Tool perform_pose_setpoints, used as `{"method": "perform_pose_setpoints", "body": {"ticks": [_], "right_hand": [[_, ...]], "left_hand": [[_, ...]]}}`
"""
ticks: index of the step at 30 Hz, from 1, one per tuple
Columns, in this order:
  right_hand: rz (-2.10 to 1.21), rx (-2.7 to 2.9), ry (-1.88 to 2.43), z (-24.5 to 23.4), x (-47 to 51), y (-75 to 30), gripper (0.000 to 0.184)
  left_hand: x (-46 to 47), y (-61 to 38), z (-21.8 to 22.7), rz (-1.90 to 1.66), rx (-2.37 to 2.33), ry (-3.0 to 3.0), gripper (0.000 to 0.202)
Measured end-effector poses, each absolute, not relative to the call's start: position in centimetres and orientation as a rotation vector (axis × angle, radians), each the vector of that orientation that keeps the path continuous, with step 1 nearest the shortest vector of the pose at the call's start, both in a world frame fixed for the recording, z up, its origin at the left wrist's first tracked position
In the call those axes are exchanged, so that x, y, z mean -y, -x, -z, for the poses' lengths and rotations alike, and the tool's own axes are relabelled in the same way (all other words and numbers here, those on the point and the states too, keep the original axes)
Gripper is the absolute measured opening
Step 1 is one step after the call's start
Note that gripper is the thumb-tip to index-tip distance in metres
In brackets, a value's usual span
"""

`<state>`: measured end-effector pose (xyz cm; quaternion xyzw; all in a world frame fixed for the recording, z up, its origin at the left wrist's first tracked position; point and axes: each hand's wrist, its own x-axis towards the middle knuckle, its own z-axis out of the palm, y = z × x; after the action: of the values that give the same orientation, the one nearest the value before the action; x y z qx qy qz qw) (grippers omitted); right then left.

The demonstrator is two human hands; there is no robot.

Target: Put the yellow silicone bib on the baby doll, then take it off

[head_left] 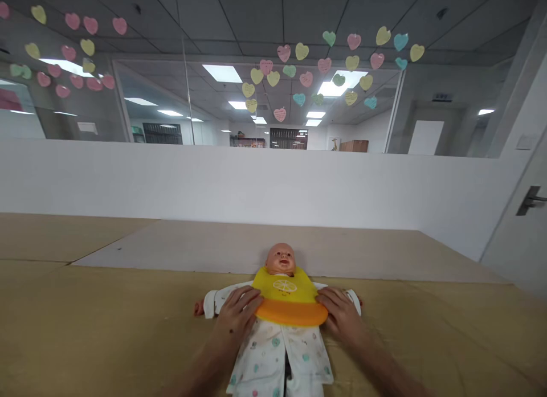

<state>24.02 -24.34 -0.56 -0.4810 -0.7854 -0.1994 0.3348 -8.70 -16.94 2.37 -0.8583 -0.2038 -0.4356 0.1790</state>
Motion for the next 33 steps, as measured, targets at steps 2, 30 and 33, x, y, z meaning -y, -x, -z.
{"method": "perform_pose_setpoints", "body": {"ticks": [2,30,33], "right_hand": [[0.580,2.083,1.227,1.1,24.9,-24.2,0.037],[0.523,1.926,1.406,3.1,26.3,-22.6,0.054],[0.547,1.884,1.465,3.5,25.7,-23.8,0.061]], "left_hand": [[17.3,9.2,-1.4,1.226,0.592,2.437,0.036],[17.1,10.6,1.1,1.630,0.919,2.428,0.049],[16.8,10.5,1.7,1.611,1.067,2.376,0.055]]}}
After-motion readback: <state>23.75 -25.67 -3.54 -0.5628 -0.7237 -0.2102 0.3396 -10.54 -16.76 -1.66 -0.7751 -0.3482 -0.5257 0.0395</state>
